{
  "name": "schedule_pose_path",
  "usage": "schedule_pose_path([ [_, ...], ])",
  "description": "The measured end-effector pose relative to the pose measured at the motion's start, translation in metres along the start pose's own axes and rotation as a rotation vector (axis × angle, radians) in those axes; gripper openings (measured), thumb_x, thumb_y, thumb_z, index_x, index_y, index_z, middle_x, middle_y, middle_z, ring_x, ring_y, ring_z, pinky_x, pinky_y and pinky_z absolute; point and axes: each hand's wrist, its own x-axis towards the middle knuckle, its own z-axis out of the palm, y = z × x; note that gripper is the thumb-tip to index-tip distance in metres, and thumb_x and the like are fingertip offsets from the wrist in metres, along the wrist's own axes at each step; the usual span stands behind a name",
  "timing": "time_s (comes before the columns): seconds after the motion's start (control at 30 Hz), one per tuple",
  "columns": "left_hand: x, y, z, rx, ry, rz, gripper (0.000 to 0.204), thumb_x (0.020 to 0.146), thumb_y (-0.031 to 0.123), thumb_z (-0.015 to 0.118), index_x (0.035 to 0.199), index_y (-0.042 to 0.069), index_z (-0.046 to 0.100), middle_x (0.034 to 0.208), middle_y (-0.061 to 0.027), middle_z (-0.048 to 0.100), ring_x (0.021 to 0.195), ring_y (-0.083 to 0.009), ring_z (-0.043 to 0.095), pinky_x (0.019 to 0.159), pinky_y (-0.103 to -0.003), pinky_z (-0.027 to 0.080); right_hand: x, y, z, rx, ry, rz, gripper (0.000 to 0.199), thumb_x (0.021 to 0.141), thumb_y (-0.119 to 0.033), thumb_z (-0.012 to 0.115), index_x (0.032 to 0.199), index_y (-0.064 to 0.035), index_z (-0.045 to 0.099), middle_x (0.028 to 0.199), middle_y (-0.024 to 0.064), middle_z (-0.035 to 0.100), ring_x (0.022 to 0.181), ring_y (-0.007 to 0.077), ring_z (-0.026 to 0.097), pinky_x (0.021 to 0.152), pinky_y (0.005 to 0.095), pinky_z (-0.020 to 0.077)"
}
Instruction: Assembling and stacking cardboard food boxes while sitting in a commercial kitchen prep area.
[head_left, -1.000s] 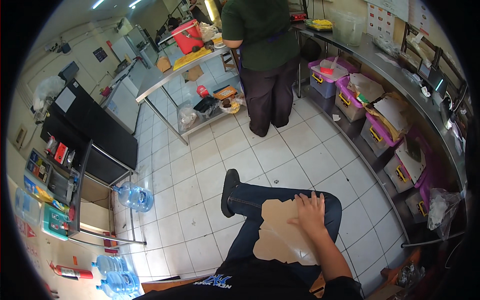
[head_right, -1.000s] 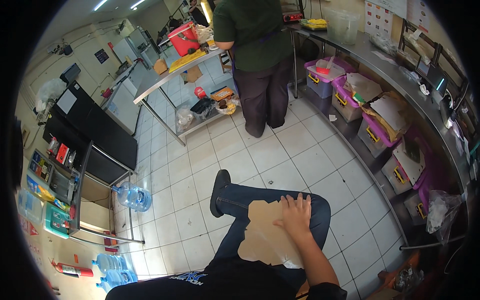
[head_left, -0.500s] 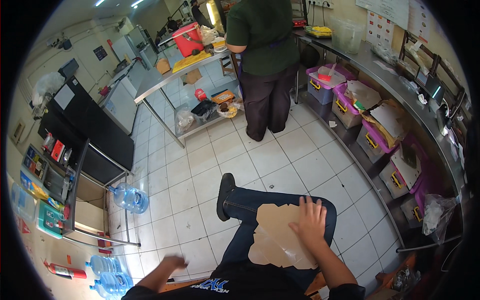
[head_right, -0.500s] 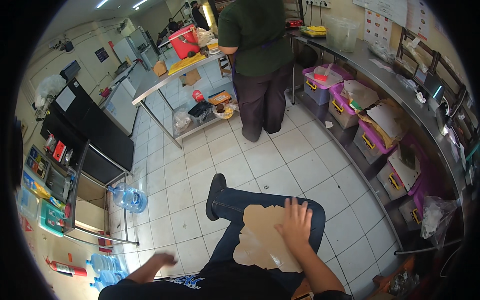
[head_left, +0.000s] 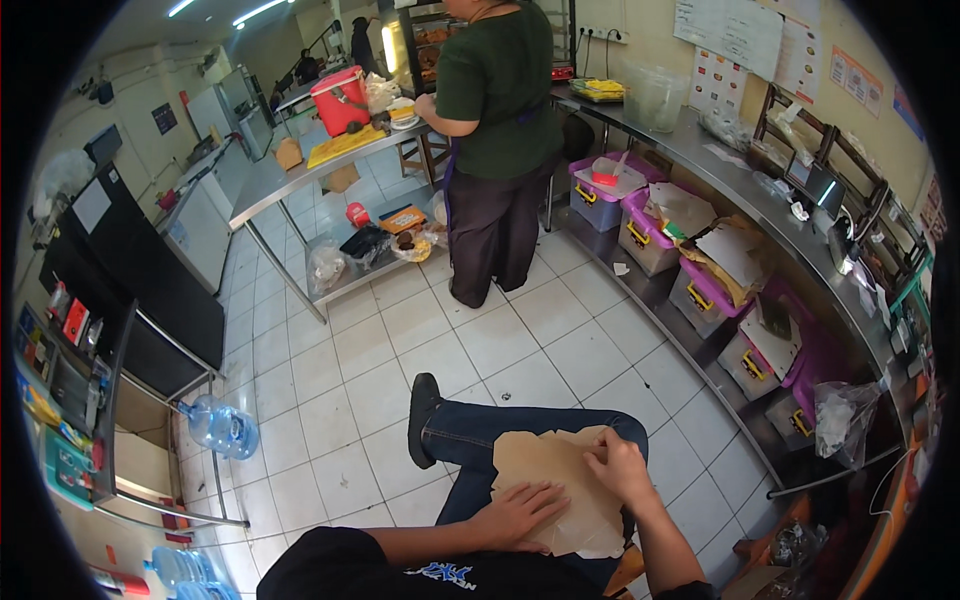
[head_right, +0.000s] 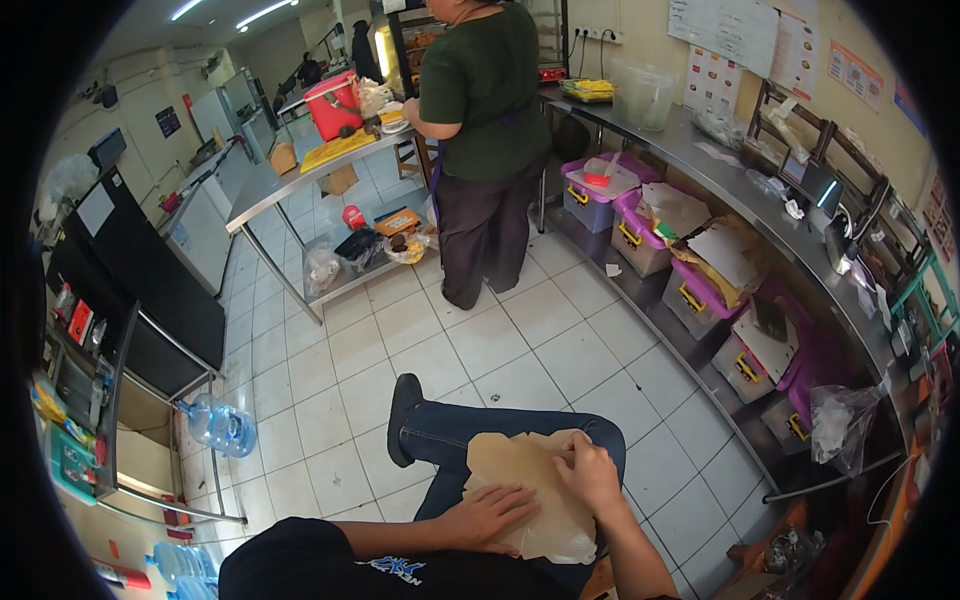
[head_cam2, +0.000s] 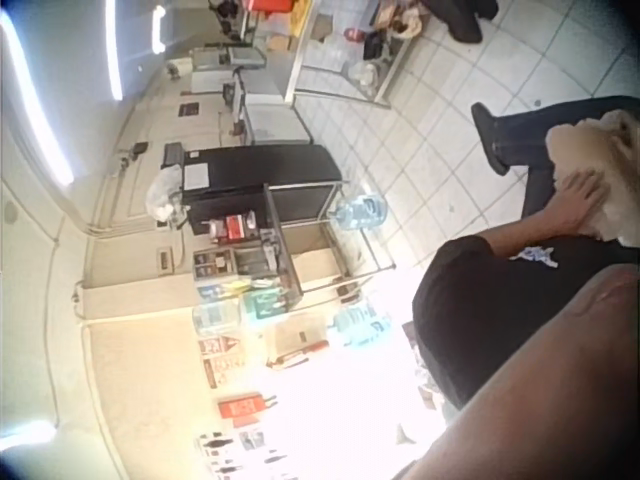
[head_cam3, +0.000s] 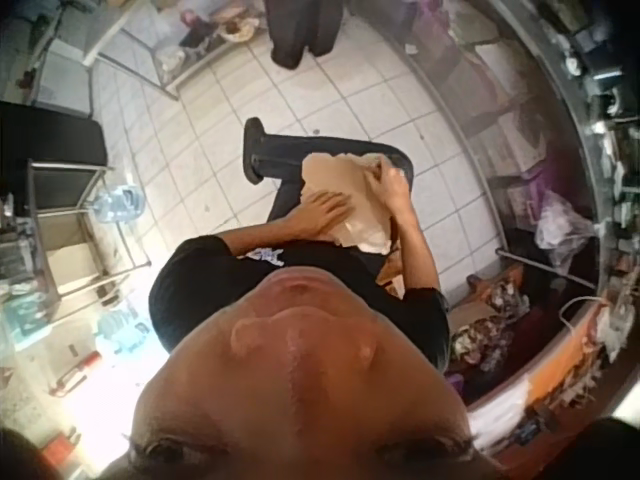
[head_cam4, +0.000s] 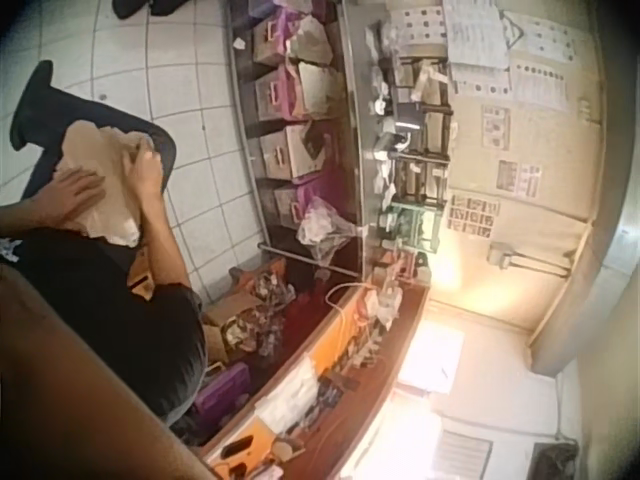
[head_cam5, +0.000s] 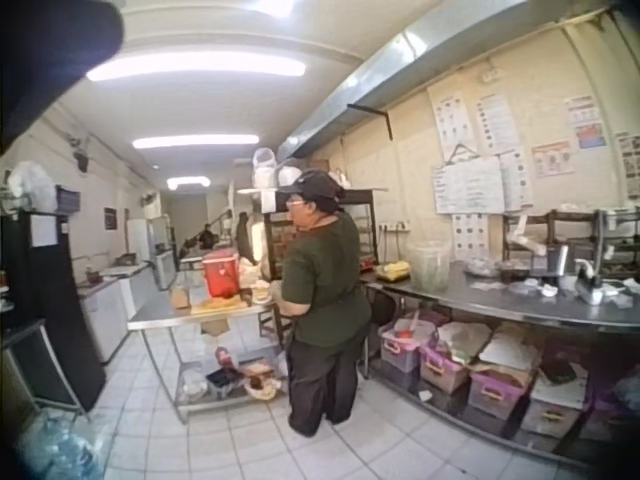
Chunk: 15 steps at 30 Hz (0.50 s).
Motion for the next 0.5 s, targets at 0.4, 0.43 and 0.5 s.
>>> schedule_pose_path([
  [0.4,-0.012,0.001,-0.034,0.108,0.348,0.030,0.080,0.081,0.038,0.075,0.149,0.013,0.041,0.151,-0.0113,0.041,0.136,-0.0300,0.044,0.101,-0.045,0.043,0.042,0.035,-0.035,1.291,-0.280,0.512,0.046,0.096,-0.011,0.059,0.140,-0.0058,0.048,0.099,0.0115,0.068,0.078,0.0148,0.065,0.067,0.0271,0.0549],
  [0.43,-0.008,-0.003,-0.041,0.171,0.414,0.020,0.073,0.080,0.031,0.076,0.144,0.012,0.047,0.148,-0.0109,0.045,0.133,-0.0295,0.047,0.097,-0.045,0.044,0.044,0.026,-0.033,1.180,-0.292,0.501,0.047,0.098,-0.015,0.057,0.143,-0.0072,0.046,0.104,0.0116,0.068,0.080,0.0143,0.066,0.063,0.0256,0.0548],
  [0.5,0.005,-0.019,-0.054,0.252,0.518,0.046,0.064,0.079,0.024,0.075,0.139,0.013,0.053,0.145,-0.0104,0.048,0.130,-0.0294,0.050,0.096,-0.045,0.044,0.053,0.001,-0.032,1.434,-0.151,0.711,0.047,0.100,-0.020,0.053,0.145,-0.0079,0.045,0.112,0.0123,0.066,0.068,0.0110,0.063,0.050,0.0215,0.0494],
])
